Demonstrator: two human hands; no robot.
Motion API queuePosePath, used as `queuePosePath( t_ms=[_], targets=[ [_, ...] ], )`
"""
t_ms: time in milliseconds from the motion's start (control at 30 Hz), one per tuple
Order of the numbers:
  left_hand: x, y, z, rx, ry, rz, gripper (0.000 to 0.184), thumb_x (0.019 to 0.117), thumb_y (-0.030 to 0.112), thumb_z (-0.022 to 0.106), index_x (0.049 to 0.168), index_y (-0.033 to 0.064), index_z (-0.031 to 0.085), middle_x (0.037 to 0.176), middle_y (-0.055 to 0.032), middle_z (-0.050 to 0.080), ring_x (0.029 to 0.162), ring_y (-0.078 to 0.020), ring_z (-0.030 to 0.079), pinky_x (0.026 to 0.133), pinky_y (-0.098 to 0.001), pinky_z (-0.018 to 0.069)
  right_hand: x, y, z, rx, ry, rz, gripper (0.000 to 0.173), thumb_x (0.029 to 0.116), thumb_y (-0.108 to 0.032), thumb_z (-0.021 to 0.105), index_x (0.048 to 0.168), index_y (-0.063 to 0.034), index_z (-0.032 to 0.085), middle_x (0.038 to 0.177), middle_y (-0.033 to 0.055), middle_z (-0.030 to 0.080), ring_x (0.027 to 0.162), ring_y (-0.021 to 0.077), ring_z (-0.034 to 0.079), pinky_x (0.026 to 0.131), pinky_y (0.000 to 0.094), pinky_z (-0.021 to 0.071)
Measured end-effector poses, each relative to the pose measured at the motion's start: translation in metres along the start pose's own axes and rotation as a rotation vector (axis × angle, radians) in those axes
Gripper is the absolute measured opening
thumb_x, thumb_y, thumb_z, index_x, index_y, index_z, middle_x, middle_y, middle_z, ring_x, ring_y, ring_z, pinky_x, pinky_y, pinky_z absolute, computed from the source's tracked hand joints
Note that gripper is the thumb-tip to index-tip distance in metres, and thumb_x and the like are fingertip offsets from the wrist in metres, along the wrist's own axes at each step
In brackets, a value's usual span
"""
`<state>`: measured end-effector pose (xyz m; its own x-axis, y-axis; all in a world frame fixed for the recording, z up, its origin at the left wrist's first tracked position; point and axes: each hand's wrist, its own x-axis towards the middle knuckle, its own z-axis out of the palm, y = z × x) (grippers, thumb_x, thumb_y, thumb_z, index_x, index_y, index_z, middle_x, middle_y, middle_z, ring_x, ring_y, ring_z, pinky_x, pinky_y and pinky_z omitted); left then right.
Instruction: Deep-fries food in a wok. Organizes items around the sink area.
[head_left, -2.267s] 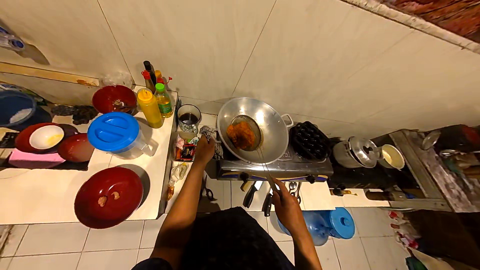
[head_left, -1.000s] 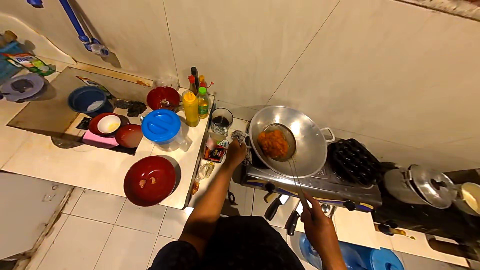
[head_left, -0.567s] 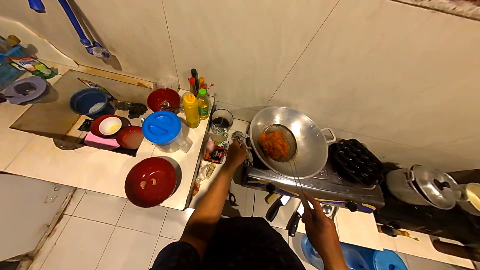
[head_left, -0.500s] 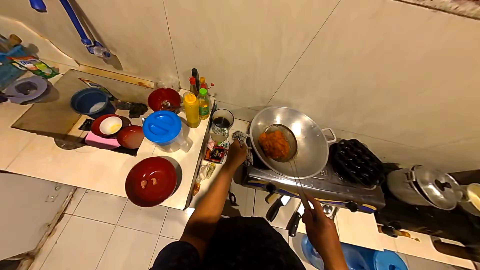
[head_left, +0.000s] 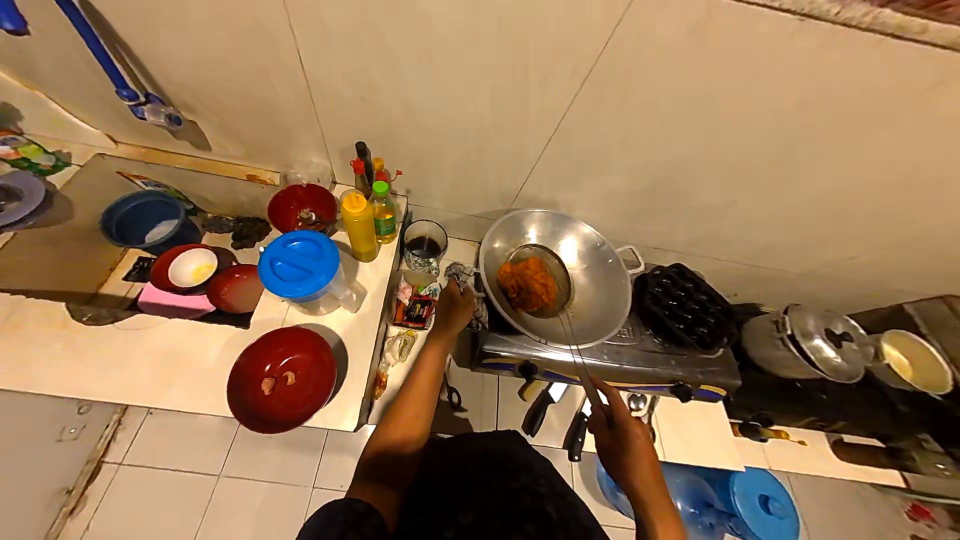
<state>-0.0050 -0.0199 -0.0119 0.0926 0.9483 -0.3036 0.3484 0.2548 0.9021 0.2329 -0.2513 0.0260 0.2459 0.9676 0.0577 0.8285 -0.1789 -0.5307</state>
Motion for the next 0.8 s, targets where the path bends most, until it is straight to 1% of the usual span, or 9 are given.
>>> queuePosePath(
  t_ms=[100,200,333,500,600,633,700,733,800],
  targets=[
    [-0.001,0.001,-0.002,0.007,-0.006,0.008,0.035,0.109,0.021,0.045,0.125,-0.0078,0.056,0.108,-0.027,0.064,0.102,-0.0372,0.064,0.091,-0.0545,0.0508,0.0,0.001,0.0,-0.008,0.006,-0.019,0.045,0.0992,-0.007,0.049,0.143,-0.0018,0.056,0.062,0.0107,0.059,0.048,0.0242,0.055,0.048,0.0465,0.0493],
    [0.001,-0.002,-0.001,0.01,-0.001,0.03,0.034,0.1081,0.02,0.046,0.126,-0.0079,0.056,0.108,-0.0269,0.064,0.102,-0.037,0.065,0.091,-0.0546,0.0512,0.0,0.001,-0.001,0.001,-0.015,-0.001,0.046,0.0988,-0.004,0.05,0.145,-0.002,0.055,0.065,0.0124,0.061,0.051,0.0263,0.057,0.052,0.0487,0.0514],
    [0.0,0.002,-0.002,0.056,-0.009,0.02,0.038,0.1082,0.021,0.047,0.133,-0.0078,0.053,0.118,-0.0285,0.064,0.112,-0.0389,0.063,0.098,-0.0564,0.049,0.001,0.003,0.0,-0.004,-0.011,0.002,0.046,0.0988,-0.005,0.05,0.144,-0.0028,0.055,0.064,0.0114,0.062,0.05,0.0251,0.057,0.051,0.047,0.0514],
    [0.001,0.002,-0.002,0.075,0.0,0.005,0.039,0.1085,0.022,0.046,0.131,-0.0084,0.054,0.116,-0.0295,0.064,0.11,-0.0402,0.064,0.097,-0.0572,0.0491,0.001,0.005,0.001,-0.007,-0.001,-0.022,0.046,0.0994,-0.006,0.049,0.145,-0.0035,0.055,0.065,0.0111,0.062,0.05,0.0243,0.056,0.051,0.0461,0.0513],
    [0.0,0.002,-0.002,0.067,0.0,-0.002,0.039,0.1086,0.022,0.046,0.133,-0.0078,0.053,0.118,-0.0294,0.063,0.112,-0.04,0.063,0.098,-0.0572,0.0486,0.001,0.004,0.001,0.003,0.003,-0.016,0.045,0.099,-0.006,0.05,0.144,-0.0031,0.056,0.064,0.0108,0.061,0.049,0.0234,0.056,0.051,0.0451,0.0514],
    [0.001,0.002,-0.002,0.063,0.001,-0.002,0.039,0.1088,0.022,0.046,0.133,-0.008,0.053,0.118,-0.0295,0.063,0.112,-0.04,0.063,0.098,-0.0572,0.0486,0.002,0.004,0.001,0.028,-0.003,0.003,0.045,0.0986,-0.006,0.05,0.143,-0.0026,0.056,0.064,0.0098,0.061,0.049,0.0218,0.056,0.051,0.0434,0.0511],
    [0.002,0.001,-0.001,0.073,-0.001,0.006,0.04,0.1089,0.022,0.046,0.134,-0.009,0.052,0.12,-0.0305,0.063,0.114,-0.0406,0.063,0.1,-0.057,0.0483,0.007,0.002,-0.006,0.157,-0.071,0.122,0.046,0.0999,-0.005,0.049,0.145,-0.0041,0.054,0.066,0.0068,0.06,0.05,0.0167,0.054,0.051,0.0377,0.0502],
    [0.003,0.001,-0.002,0.088,-0.002,0.008,0.041,0.109,0.022,0.045,0.134,-0.0093,0.052,0.121,-0.0307,0.063,0.115,-0.0409,0.062,0.1,-0.0572,0.048,0.01,0.003,-0.011,0.27,-0.11,0.206,0.046,0.1007,-0.005,0.049,0.147,-0.0046,0.052,0.067,0.0052,0.06,0.049,0.0135,0.052,0.049,0.0336,0.048],
    [0.003,0.002,-0.003,0.108,0.0,0.01,0.041,0.1091,0.022,0.045,0.134,-0.0098,0.052,0.122,-0.0314,0.062,0.117,-0.0417,0.061,0.102,-0.0578,0.0467,0.017,0.005,-0.018,0.583,-0.155,0.355,0.046,0.1007,-0.006,0.048,0.147,-0.0034,0.048,0.066,-0.0003,0.056,0.045,0.0048,0.045,0.041,0.0222,0.0389]
  ],
)
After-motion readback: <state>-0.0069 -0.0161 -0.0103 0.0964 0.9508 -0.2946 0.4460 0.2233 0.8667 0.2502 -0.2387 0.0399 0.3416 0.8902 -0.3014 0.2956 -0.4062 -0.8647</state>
